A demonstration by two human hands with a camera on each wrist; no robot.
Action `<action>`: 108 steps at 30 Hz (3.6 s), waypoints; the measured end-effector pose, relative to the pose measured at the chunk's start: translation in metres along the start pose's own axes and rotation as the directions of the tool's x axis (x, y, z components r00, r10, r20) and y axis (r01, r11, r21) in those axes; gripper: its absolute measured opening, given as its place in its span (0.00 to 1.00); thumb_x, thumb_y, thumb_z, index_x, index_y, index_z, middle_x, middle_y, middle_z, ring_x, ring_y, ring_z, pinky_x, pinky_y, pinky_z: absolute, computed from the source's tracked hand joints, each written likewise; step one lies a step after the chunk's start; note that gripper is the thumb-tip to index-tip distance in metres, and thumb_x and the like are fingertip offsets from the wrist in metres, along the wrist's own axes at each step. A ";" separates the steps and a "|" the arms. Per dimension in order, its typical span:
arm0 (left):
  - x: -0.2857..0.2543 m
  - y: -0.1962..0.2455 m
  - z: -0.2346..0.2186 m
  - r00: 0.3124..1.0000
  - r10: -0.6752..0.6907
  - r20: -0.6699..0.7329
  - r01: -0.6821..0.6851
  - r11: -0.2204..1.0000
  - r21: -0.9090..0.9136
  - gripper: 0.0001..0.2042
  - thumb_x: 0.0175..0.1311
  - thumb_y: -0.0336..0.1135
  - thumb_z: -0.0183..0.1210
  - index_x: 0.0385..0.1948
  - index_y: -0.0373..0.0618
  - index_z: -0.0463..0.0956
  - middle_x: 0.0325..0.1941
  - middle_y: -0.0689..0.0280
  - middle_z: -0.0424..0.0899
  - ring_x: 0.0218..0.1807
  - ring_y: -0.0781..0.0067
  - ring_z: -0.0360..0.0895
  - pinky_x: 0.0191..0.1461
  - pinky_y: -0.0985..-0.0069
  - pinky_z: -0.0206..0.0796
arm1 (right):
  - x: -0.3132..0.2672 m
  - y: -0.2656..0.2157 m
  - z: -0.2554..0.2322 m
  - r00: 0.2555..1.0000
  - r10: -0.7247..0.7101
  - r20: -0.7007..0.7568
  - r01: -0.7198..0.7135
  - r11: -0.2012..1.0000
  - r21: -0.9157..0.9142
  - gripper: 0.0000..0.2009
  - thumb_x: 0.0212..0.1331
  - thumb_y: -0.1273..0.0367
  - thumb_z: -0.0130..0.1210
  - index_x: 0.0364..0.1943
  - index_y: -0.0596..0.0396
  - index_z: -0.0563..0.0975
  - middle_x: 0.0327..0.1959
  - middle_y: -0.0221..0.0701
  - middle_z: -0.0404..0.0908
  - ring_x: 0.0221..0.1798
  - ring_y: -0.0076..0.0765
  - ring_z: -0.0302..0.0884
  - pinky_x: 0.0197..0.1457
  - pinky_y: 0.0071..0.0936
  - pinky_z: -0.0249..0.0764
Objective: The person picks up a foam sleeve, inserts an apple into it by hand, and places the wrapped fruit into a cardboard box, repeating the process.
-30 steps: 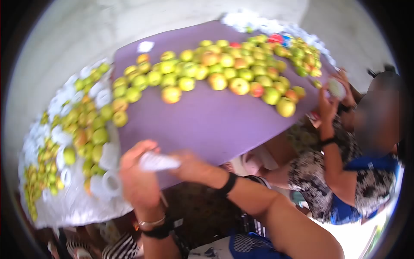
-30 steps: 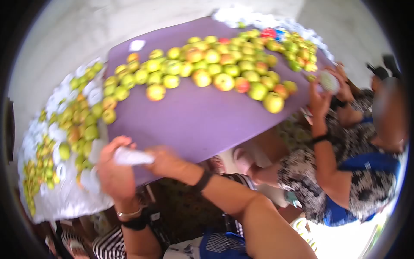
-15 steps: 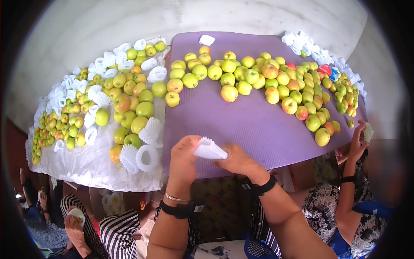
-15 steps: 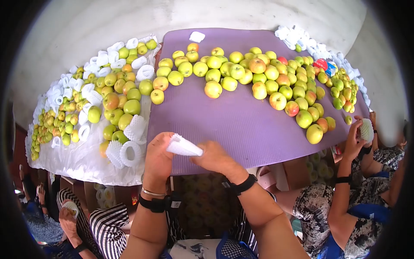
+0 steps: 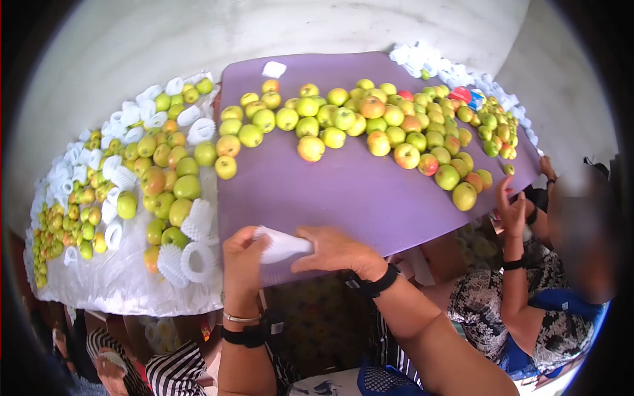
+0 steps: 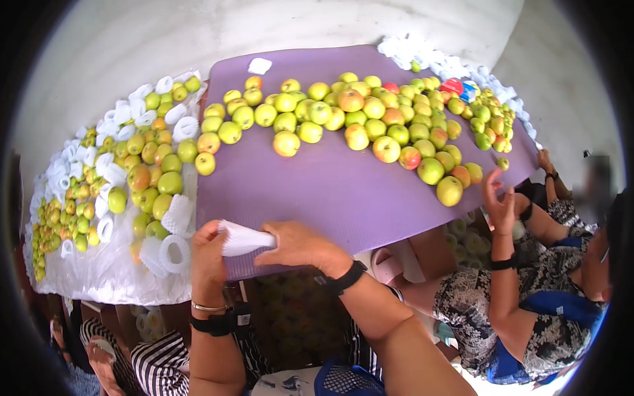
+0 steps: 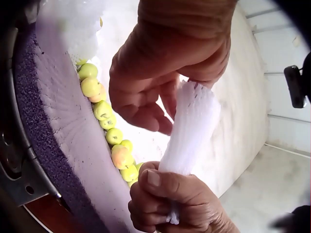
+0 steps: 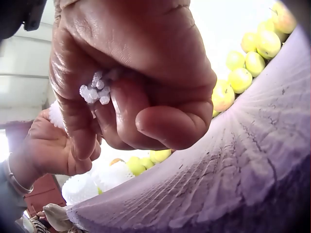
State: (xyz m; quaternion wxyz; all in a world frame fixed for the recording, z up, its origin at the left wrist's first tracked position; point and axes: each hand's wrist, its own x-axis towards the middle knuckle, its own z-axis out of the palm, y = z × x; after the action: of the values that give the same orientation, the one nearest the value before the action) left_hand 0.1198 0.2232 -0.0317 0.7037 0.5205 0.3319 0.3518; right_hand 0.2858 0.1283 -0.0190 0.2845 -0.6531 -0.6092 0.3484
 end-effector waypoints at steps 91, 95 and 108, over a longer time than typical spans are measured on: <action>-0.002 -0.004 0.024 0.974 0.122 -0.191 -0.182 0.922 -0.341 0.03 0.58 0.24 0.53 0.32 0.41 0.71 0.31 0.74 0.73 0.31 0.87 0.67 0.34 0.88 0.59 | 0.013 0.001 0.025 0.954 0.137 -0.268 0.202 0.370 0.907 0.27 0.44 0.75 0.61 0.53 0.63 0.68 0.45 0.31 0.76 0.47 0.28 0.73 0.53 0.26 0.69; -0.001 -0.015 0.020 0.956 0.238 -0.173 -0.262 0.956 -0.133 0.03 0.59 0.23 0.52 0.32 0.41 0.71 0.30 0.75 0.72 0.32 0.88 0.65 0.36 0.89 0.58 | 0.015 0.006 0.027 0.928 0.202 -0.312 0.223 0.370 0.902 0.26 0.43 0.76 0.61 0.51 0.64 0.69 0.43 0.31 0.76 0.46 0.28 0.74 0.53 0.25 0.70; -0.007 -0.012 0.029 0.913 0.374 -0.161 -0.359 0.926 0.115 0.03 0.59 0.24 0.53 0.33 0.39 0.71 0.30 0.73 0.72 0.32 0.85 0.67 0.36 0.85 0.61 | 0.018 0.008 0.038 0.765 -0.131 -0.630 0.280 0.950 0.141 0.32 0.32 0.74 0.68 0.48 0.61 0.67 0.48 0.43 0.68 0.53 0.42 0.69 0.56 0.32 0.66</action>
State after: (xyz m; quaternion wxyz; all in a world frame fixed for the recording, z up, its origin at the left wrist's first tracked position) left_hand 0.1423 0.2004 -0.0358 0.5701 0.5683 0.3049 0.5089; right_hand 0.2606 0.1436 -0.0502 0.5758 -0.6224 -0.5081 0.1514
